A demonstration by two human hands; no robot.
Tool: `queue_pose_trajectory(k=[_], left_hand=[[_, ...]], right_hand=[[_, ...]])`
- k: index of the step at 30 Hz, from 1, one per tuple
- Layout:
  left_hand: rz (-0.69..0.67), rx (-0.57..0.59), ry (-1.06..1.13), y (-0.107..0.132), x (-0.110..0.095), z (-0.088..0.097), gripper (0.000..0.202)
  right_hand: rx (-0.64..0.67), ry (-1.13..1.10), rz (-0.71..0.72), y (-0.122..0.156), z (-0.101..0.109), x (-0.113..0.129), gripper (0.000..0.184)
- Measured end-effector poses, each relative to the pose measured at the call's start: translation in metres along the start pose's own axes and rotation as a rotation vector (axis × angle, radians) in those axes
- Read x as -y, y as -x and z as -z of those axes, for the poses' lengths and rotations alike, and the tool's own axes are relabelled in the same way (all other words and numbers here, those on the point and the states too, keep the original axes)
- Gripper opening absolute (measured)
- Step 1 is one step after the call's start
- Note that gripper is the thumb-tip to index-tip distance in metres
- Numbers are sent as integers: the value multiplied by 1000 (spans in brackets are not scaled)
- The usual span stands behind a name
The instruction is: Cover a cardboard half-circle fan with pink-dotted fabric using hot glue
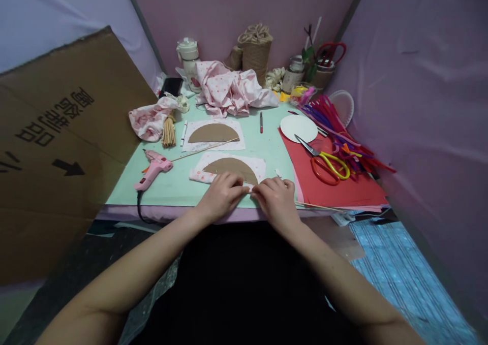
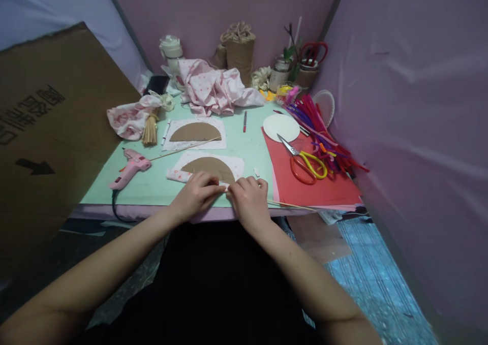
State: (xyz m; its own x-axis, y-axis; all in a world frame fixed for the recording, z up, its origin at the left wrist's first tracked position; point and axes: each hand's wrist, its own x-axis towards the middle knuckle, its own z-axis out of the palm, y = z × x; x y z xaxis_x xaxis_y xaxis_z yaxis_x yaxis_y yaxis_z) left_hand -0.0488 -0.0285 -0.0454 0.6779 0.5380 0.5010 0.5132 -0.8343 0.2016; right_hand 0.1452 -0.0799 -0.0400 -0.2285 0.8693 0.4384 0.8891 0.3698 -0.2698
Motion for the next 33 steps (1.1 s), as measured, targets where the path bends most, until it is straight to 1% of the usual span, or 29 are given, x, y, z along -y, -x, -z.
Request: queue_pose_trajectory(k=[1,3,5,7,9,13,15,18,21,24,27,31,33], left_hand=[[-8,-2,2,0,0,0,21],[-21,3,4,-1,1,1,21],[-21,21,1,-2,1,3,20],[-14,43,-4,-4,1,6,20],[-9,40,-7,-4,0,9,21],[-14,-89,-90,3,-7,11,20],[-14,-118,-168,8,-10,8,19],[-6,-95,-224,13,-12,3,19],[-14,-85,-232,10,-11,2,18],[-20,-59,-233,5,-11,5,18],[-4,3,-221,2,-11,8,20],[18,88,-197,-1,-14,8,22],[32,94,-174,-1,-12,13,22]], right_hand=[[-5,-20,-4,1,3,-3,9],[-35,-44,-12,5,11,-8,15],[-68,-46,-6,9,16,-13,14],[-81,-46,11,12,17,-15,12],[-80,-46,29,15,15,-14,13],[-66,-17,84,17,9,-10,20],[-43,9,133,16,7,-8,24],[-9,33,177,14,4,-7,25],[24,29,170,11,3,-8,24],[65,21,154,9,4,-8,23],[92,21,147,7,6,-7,23],[117,4,144,4,9,-6,23],[104,-29,136,4,13,-7,24]])
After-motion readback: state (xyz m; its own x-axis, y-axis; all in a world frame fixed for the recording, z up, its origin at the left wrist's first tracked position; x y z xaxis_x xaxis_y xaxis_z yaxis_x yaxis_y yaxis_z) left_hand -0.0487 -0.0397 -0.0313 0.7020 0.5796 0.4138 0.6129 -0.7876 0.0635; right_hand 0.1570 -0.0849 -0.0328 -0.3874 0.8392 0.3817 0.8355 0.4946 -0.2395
